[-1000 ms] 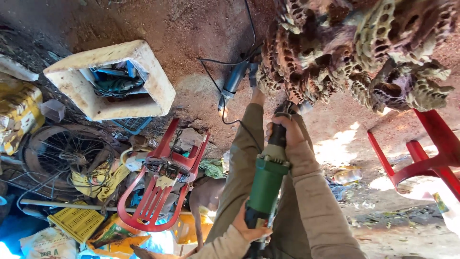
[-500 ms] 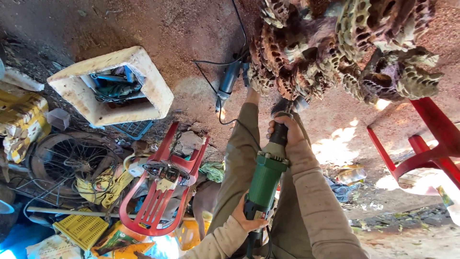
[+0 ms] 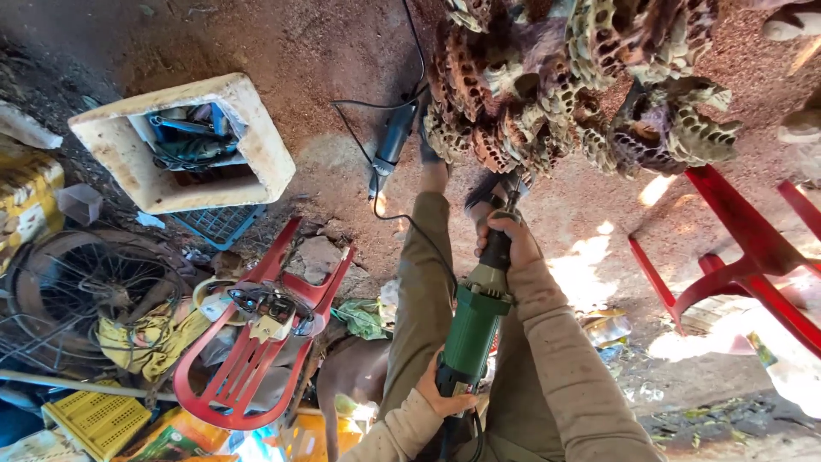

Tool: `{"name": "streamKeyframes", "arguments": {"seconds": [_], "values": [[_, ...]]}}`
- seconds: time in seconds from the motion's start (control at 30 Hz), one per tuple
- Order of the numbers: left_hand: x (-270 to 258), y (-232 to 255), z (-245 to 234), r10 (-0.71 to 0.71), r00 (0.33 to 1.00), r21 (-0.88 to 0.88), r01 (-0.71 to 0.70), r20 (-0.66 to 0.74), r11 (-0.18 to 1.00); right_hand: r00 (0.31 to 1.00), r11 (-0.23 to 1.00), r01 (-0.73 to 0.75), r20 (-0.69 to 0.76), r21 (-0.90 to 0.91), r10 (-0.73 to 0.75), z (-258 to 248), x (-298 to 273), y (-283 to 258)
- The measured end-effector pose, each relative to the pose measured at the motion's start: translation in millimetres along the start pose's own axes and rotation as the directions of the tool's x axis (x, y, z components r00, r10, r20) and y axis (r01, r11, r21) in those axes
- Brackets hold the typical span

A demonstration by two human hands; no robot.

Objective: Using a power rotary tool to carve and refine details on a large, complex wooden burl sculpture

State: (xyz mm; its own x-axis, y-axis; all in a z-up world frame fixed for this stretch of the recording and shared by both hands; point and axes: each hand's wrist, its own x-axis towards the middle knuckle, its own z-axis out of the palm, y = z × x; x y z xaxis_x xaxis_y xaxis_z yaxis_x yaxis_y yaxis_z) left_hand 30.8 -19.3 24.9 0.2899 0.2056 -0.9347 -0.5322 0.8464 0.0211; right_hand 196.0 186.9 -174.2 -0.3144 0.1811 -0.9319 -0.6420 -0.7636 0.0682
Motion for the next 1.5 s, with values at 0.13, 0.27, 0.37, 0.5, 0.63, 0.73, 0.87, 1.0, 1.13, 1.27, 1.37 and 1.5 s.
{"name": "streamKeyframes", "arguments": {"seconds": [0.13, 0.27, 0.37, 0.5, 0.63, 0.73, 0.87, 1.0, 1.13, 1.27, 1.37, 1.5], "values": [[-8, -2, -3, 0.097, 0.992, -0.003, -0.097, 0.077, 0.995, 0.999, 1.0, 0.026, -0.041, 0.002, -0.026, -6, -16, 17], [-3, -49, -50, 0.137, 0.99, 0.308, -0.137, 0.022, 0.942, 0.998, 0.999, 0.033, -0.052, 0.038, -0.031, -18, -18, 40], [1, -70, -81, 0.102, 0.995, 0.35, -0.092, -0.011, 0.932, 0.996, 0.997, 0.05, -0.075, 0.057, -0.046, -20, -19, 53], [13, -90, -110, 0.15, 0.987, 0.265, -0.162, 0.065, 0.95, 0.994, 0.994, 0.075, -0.082, 0.084, -0.068, -49, -4, 83], [0, -74, -113, 0.179, 0.977, 0.314, -0.207, 0.117, 0.927, 0.986, 0.989, 0.149, -0.073, -0.004, -0.149, -50, -16, 101], [-3, -80, -122, 0.157, 0.974, 0.263, -0.196, 0.161, 0.945, 0.98, 0.983, 0.18, -0.081, -0.038, -0.182, -58, -27, 113], [-3, -106, -134, 0.118, 0.989, 0.284, -0.139, 0.088, 0.949, 0.981, 0.985, 0.168, -0.092, -0.039, -0.171, -90, -30, 124], [6, -130, -107, 0.066, 0.997, 0.342, -0.075, 0.039, 0.937, 0.98, 0.986, 0.166, -0.112, -0.013, -0.167, -108, -42, 105], [32, -165, -64, 0.241, 0.957, 0.045, -0.252, 0.164, 0.967, 0.984, 0.987, 0.153, -0.087, -0.058, -0.158, -115, -49, 69], [60, -193, -41, 0.25, 0.967, 0.234, -0.253, 0.041, 0.939, 0.982, 0.975, 0.188, 0.03, -0.116, -0.186, -124, -44, 34], [76, -185, -22, 0.227, 0.974, 0.313, -0.212, -0.01, 0.926, 0.982, 0.977, 0.181, 0.082, -0.114, -0.172, -131, -37, 15], [107, -193, -26, 0.25, 0.968, 0.379, -0.229, -0.007, 0.897, 0.978, 0.982, 0.169, 0.136, -0.089, -0.156, -139, -14, 7]]}}
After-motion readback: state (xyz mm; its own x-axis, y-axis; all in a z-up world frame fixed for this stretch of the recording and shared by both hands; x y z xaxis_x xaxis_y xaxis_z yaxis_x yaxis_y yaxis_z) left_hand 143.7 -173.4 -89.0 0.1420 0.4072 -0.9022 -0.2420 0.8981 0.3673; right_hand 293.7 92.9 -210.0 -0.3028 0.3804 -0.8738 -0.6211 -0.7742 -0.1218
